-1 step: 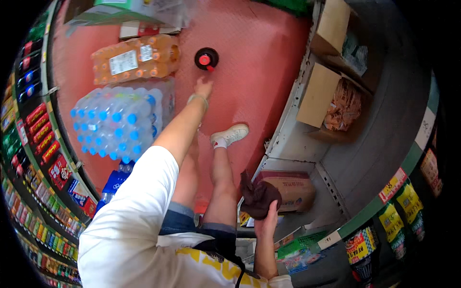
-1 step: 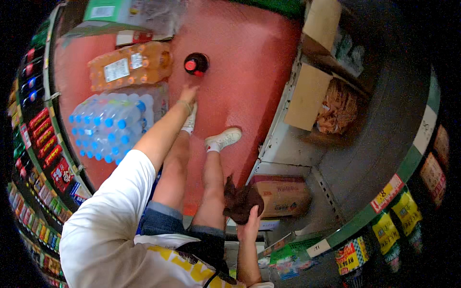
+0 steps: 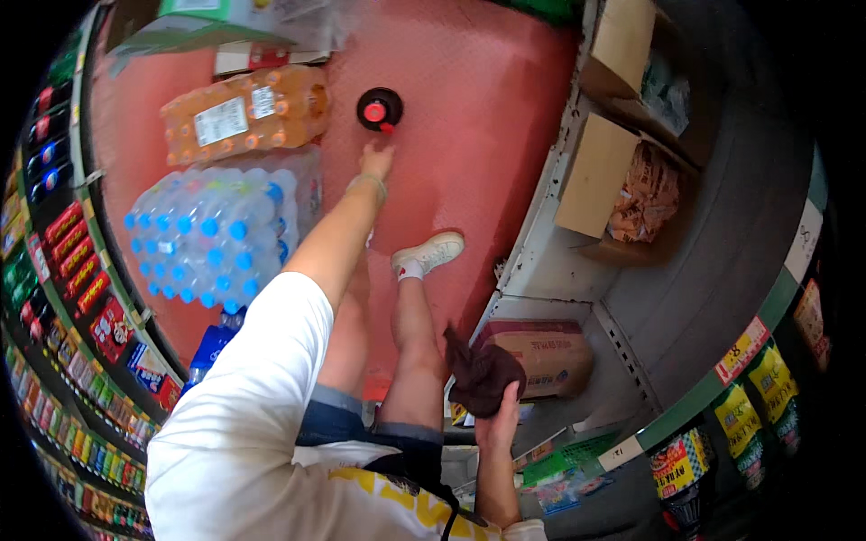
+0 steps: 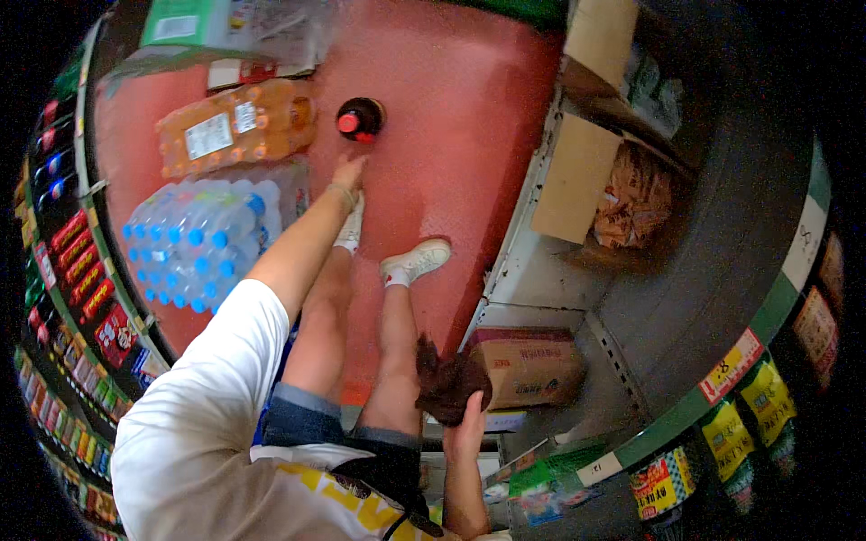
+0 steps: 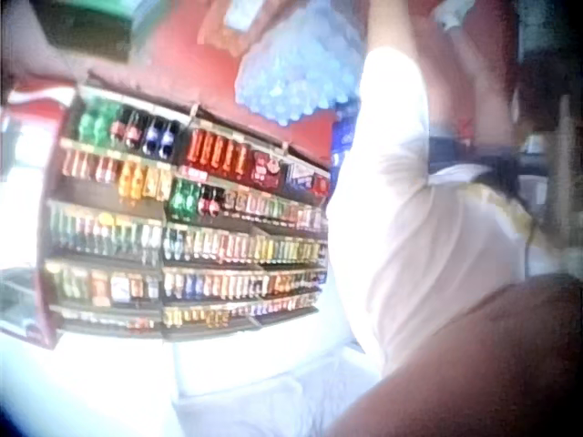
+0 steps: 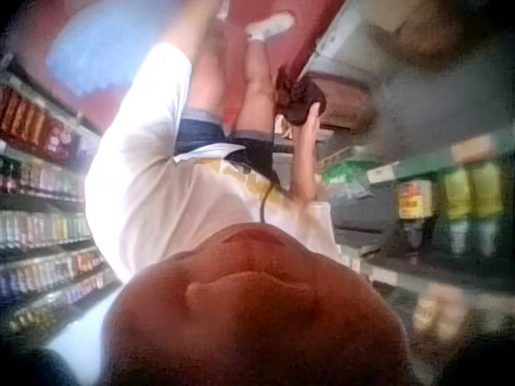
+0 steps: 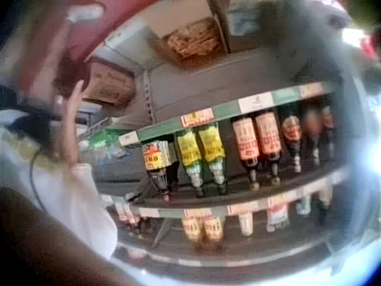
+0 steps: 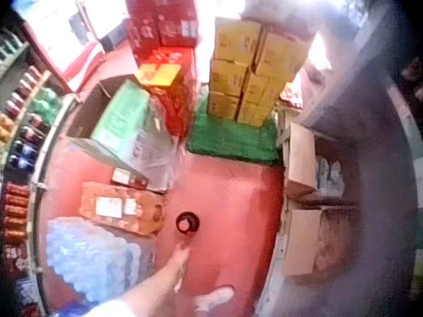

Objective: The person wipes a soy sauce bottle with a dark cloth, places it on a shelf, then squats to wipe a lower shelf surface. They open a cardboard box, remove a snack packet, walk to a counter, and return to continue wiping the shelf before wringing the cloth in a bucket.

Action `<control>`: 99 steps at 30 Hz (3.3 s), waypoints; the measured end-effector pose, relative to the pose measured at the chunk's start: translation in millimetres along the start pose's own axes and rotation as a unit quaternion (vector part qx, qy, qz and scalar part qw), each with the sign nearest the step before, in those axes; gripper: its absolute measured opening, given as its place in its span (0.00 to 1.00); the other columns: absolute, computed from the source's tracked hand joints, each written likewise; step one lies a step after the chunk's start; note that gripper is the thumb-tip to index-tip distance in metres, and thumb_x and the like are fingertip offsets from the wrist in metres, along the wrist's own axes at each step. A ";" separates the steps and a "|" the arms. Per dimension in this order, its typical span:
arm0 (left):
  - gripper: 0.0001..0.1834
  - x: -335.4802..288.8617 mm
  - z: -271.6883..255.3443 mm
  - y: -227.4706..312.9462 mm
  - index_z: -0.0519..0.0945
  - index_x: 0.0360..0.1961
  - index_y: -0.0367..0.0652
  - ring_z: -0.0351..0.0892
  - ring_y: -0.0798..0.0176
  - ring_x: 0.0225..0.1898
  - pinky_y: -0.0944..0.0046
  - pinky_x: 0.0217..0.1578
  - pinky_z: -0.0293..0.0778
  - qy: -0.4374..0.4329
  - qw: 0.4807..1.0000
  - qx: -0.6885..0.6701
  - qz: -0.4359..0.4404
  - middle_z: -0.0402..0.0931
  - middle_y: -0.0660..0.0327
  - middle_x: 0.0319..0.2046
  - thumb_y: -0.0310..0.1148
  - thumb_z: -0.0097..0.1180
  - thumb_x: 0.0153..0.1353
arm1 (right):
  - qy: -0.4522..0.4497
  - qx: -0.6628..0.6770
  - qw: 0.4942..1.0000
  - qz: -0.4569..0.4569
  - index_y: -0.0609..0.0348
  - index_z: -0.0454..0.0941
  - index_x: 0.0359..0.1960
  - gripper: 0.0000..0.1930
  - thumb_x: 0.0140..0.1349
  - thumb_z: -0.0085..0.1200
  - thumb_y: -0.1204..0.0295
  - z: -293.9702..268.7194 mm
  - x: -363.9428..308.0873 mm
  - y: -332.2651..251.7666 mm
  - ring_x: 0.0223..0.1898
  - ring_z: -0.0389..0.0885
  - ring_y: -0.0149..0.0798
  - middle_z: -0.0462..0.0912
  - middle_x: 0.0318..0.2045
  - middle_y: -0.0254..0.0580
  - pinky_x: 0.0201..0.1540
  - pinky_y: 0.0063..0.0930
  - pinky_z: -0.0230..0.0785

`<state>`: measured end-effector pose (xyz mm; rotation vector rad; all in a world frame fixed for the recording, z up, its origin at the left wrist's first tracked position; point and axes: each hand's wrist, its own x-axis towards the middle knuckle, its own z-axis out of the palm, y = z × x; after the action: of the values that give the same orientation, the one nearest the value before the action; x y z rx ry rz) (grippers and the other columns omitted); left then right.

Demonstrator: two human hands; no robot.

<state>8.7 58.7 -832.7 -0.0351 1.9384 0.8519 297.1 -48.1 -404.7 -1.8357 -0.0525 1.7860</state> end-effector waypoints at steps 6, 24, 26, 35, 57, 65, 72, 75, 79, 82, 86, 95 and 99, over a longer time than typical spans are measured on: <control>0.27 12.8 29.1 30.7 0.69 0.52 0.36 0.73 0.61 0.38 0.61 0.36 0.70 -0.068 0.989 -0.132 -0.014 0.74 0.56 0.36 0.41 0.56 0.56 | 0.048 0.026 0.998 0.025 0.61 0.51 0.63 0.29 0.67 0.35 0.55 -16.6 0.8 28.7 0.61 0.61 0.45 0.60 0.61 0.45 0.62 0.40 0.56; 0.09 -426.7 -165.0 314.1 0.72 0.24 0.42 0.63 0.56 0.27 0.60 0.35 0.58 -0.090 0.842 0.207 0.490 0.66 0.59 0.21 0.35 0.52 0.57 | -0.173 -0.177 0.844 -0.475 0.62 0.55 0.58 0.27 0.62 0.48 0.62 127.5 -155.7 -139.5 0.56 0.64 0.43 0.61 0.57 0.47 0.58 0.38 0.56; 0.08 -488.6 -188.0 350.3 0.72 0.24 0.42 0.64 0.56 0.28 0.59 0.37 0.58 -0.088 0.798 0.198 0.562 0.66 0.59 0.22 0.34 0.53 0.56 | -0.210 -0.224 0.756 -0.578 0.60 0.64 0.51 0.25 0.52 0.57 0.68 168.7 -208.6 -178.5 0.55 0.64 0.48 0.60 0.56 0.54 0.58 0.40 0.54; 0.02 -635.5 -235.5 467.3 0.73 0.21 0.38 0.70 0.48 0.26 0.54 0.41 0.62 -0.035 0.649 0.028 0.759 0.70 0.53 0.19 0.25 0.50 0.48 | -0.232 -0.190 0.571 -0.764 0.66 0.74 0.32 0.06 0.59 0.49 0.74 296.1 -349.2 -276.6 0.35 0.77 0.42 0.77 0.30 0.46 0.41 0.29 0.68; 0.10 -721.1 -267.6 506.2 0.74 0.29 0.41 0.56 0.82 0.23 0.79 0.22 0.52 -0.314 0.696 -0.283 0.580 0.63 0.75 0.20 0.34 0.47 0.64 | -0.106 -0.071 0.598 -0.792 0.67 0.69 0.48 0.23 0.60 0.49 0.59 254.8 -423.4 -240.9 0.48 0.71 0.50 0.74 0.46 0.53 0.53 0.40 0.59; 0.11 -735.1 -272.6 501.4 0.71 0.26 0.43 0.54 0.81 0.21 0.78 0.22 0.52 -0.291 0.714 -0.273 0.576 0.60 0.75 0.19 0.35 0.46 0.64 | -0.180 -0.236 0.479 -0.826 0.63 0.67 0.50 0.30 0.56 0.52 0.50 241.2 -439.6 -249.8 0.47 0.72 0.46 0.75 0.43 0.49 0.52 0.38 0.60; 0.10 -718.7 -282.6 515.2 0.70 0.26 0.45 0.56 0.79 0.23 0.75 0.24 0.51 -0.394 0.680 -0.304 0.539 0.60 0.72 0.21 0.37 0.47 0.63 | -0.618 -0.018 0.730 -0.293 0.61 0.73 0.45 0.23 0.60 0.49 0.53 245.2 -436.4 -282.4 0.41 0.78 0.35 0.80 0.39 0.41 0.48 0.31 0.68; 0.14 -675.0 -301.9 533.7 0.71 0.42 0.41 0.70 0.68 0.38 0.66 0.40 0.65 -0.655 0.536 -0.334 0.414 0.71 0.61 0.36 0.40 0.46 0.63 | -0.630 0.082 0.753 -0.170 0.61 0.64 0.56 0.27 0.64 0.41 0.52 226.7 -419.2 -251.3 0.50 0.74 0.38 0.74 0.50 0.45 0.55 0.33 0.65; 0.11 -725.6 -288.6 540.7 0.72 0.35 0.46 0.62 0.74 0.26 0.72 0.27 0.58 -0.524 0.651 -0.422 0.353 0.66 0.69 0.24 0.42 0.50 0.61 | -0.640 0.103 0.750 -0.133 0.61 0.59 0.59 0.29 0.65 0.39 0.52 200.5 -387.0 -224.9 0.54 0.70 0.37 0.70 0.54 0.45 0.57 0.33 0.63; 0.10 -733.4 -286.6 526.2 0.72 0.27 0.50 0.55 0.80 0.16 0.77 0.18 0.50 -0.402 0.745 -0.422 0.325 0.61 0.76 0.15 0.42 0.53 0.60 | -0.631 0.105 0.745 -0.189 0.61 0.59 0.60 0.29 0.65 0.39 0.52 201.4 -420.4 -234.5 0.55 0.69 0.37 0.70 0.54 0.45 0.58 0.33 0.61; 0.11 -735.7 -279.1 504.8 0.70 0.24 0.51 0.53 0.80 0.16 0.77 0.17 0.47 -0.441 0.738 -0.361 0.362 0.59 0.76 0.15 0.41 0.53 0.60 | -0.621 0.048 0.737 -0.262 0.61 0.58 0.60 0.30 0.65 0.39 0.51 214.6 -466.7 -266.3 0.56 0.68 0.38 0.69 0.55 0.45 0.59 0.34 0.60; 0.13 -732.8 -274.9 518.8 0.70 0.21 0.52 0.53 0.81 0.17 0.76 0.19 0.47 -0.410 0.735 -0.388 0.375 0.59 0.77 0.15 0.41 0.53 0.60 | -0.595 0.107 0.774 -0.189 0.56 0.52 0.64 0.35 0.63 0.34 0.44 183.7 -380.3 -210.6 0.62 0.59 0.40 0.59 0.62 0.43 0.65 0.37 0.47; 0.10 -723.5 -275.2 511.5 0.70 0.31 0.47 0.60 0.75 0.28 0.72 0.31 0.55 -0.411 0.741 -0.339 0.409 0.65 0.71 0.26 0.42 0.48 0.63 | -0.366 -0.093 0.651 -0.658 0.66 0.54 0.62 0.29 0.67 0.32 0.55 191.0 -376.2 -226.8 0.62 0.57 0.39 0.62 0.59 0.45 0.64 0.31 0.44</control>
<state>-15.4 54.3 94.8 0.6989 0.6581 1.7490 160.2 57.6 42.0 -0.5113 -1.4919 1.1734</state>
